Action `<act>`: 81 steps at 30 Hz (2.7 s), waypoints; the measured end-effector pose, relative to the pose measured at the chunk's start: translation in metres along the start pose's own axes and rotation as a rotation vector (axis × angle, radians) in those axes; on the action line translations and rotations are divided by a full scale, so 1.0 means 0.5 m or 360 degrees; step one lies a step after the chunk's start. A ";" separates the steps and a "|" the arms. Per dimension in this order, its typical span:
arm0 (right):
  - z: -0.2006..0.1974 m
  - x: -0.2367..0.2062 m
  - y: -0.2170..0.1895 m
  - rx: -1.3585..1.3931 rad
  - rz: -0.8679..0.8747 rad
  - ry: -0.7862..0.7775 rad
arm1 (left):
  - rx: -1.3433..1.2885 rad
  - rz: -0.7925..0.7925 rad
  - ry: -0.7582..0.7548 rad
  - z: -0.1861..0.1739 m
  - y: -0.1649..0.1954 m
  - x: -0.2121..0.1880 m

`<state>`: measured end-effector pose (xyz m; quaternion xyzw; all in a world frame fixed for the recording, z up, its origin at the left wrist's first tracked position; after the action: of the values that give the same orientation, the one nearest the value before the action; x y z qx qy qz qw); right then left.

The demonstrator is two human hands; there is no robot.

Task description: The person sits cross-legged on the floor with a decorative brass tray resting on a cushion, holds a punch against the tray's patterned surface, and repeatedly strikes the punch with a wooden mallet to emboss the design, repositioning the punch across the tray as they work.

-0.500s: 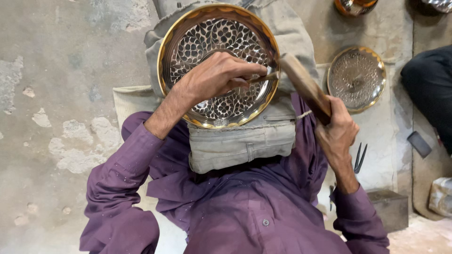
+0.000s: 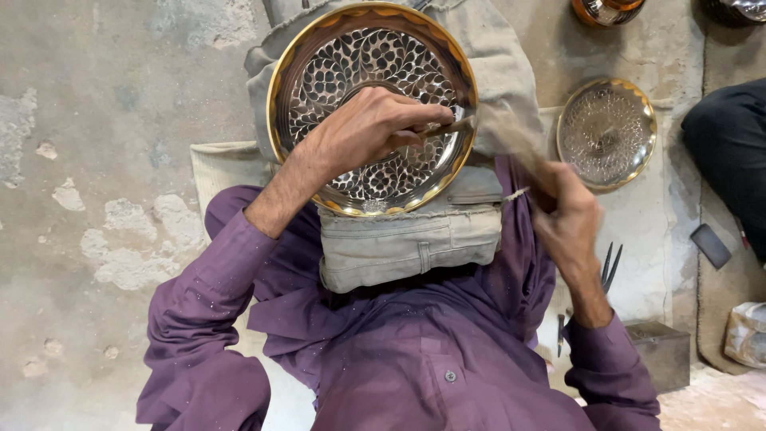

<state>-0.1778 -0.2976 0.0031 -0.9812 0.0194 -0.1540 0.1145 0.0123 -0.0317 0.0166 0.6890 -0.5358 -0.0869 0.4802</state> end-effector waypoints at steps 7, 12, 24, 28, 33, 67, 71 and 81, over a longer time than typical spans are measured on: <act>0.015 0.007 0.022 0.0459 0.0220 0.0042 | 0.0011 -0.0005 0.0003 -0.003 0.003 -0.001; -0.009 0.010 0.026 -0.0191 0.0107 0.0105 | -0.0024 0.0121 0.0042 -0.007 0.007 -0.007; -0.007 0.035 0.017 0.1011 0.0300 -0.0049 | 0.0028 -0.0018 0.0077 0.005 -0.004 -0.014; -0.011 0.036 0.016 0.0042 0.0161 0.0072 | 0.0041 -0.0023 0.0089 -0.004 0.004 -0.013; -0.014 0.036 0.010 -0.0363 0.0103 -0.0138 | 0.0035 -0.0017 0.0086 -0.006 0.008 -0.015; -0.041 0.061 0.011 0.0443 0.0130 -0.0054 | 0.0023 -0.0120 0.0207 0.002 0.007 -0.025; -0.055 0.059 0.007 -0.0481 0.0008 -0.0006 | 0.0023 -0.0141 0.0184 0.003 0.006 -0.026; -0.058 0.066 0.014 0.0016 -0.0060 0.0177 | 0.0081 -0.0179 0.0211 0.011 -0.001 -0.032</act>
<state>-0.1553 -0.3130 0.0383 -0.9707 0.0065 -0.2106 0.1154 0.0025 -0.0219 0.0070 0.7343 -0.4652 -0.0542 0.4914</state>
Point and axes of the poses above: each hand's wrist, its own x-axis towards the middle knuckle, its own z-axis out of the palm, y = z × x, the point moved 4 cm from there along x, towards the middle knuckle, and after that the axes turned 11 degrees about -x, right-handed, at the moved point
